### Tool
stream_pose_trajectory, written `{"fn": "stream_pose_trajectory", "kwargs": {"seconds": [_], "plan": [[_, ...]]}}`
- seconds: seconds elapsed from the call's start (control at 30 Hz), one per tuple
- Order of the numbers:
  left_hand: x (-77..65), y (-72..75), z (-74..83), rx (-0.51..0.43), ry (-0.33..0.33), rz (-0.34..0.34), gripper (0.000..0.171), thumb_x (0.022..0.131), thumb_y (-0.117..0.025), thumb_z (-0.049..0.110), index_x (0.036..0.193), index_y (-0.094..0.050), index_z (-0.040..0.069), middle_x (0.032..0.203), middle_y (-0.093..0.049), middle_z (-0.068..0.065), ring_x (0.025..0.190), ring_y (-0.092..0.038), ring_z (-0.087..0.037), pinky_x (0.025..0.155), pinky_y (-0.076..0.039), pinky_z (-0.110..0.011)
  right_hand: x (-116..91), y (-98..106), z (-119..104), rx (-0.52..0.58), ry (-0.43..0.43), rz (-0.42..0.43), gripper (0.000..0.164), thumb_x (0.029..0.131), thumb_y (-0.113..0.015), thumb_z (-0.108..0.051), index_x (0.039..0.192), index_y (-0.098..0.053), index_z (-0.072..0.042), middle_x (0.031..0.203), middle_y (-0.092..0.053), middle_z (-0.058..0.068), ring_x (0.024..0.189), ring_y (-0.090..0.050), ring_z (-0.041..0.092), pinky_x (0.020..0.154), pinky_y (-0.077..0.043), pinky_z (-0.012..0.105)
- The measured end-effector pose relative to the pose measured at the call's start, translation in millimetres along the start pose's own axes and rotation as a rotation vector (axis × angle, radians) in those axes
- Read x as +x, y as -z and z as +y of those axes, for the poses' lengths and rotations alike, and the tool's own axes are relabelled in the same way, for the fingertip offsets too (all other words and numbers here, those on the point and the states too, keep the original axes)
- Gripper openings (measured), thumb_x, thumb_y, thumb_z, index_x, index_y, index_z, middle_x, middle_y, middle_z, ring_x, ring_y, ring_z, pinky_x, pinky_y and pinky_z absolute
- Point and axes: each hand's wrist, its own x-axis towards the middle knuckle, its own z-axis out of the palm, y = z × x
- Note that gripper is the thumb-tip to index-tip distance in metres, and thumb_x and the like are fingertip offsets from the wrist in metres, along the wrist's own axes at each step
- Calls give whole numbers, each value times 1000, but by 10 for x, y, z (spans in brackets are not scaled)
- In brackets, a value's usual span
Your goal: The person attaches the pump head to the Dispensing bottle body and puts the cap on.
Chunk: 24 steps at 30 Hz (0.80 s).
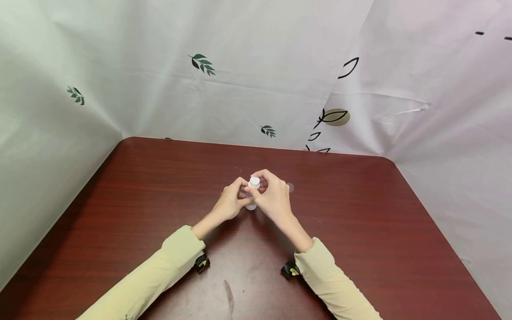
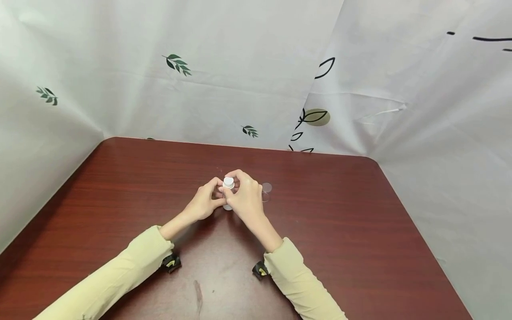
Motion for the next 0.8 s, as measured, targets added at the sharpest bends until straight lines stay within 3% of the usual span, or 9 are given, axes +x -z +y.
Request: {"fn": "stream_pose_trajectory", "kwargs": {"seconds": [0.8], "plan": [[7,-33,-9,47,6,42,31,81,-75,9,102,-54,3,101,-70,-17,91,-69,-28,81,-56,-40,-34,-29,-60,-32,-20,54,26,74,-83,-19,93,-67,-11,76,-72,3,67,-68,15,72,-49,36]]}}
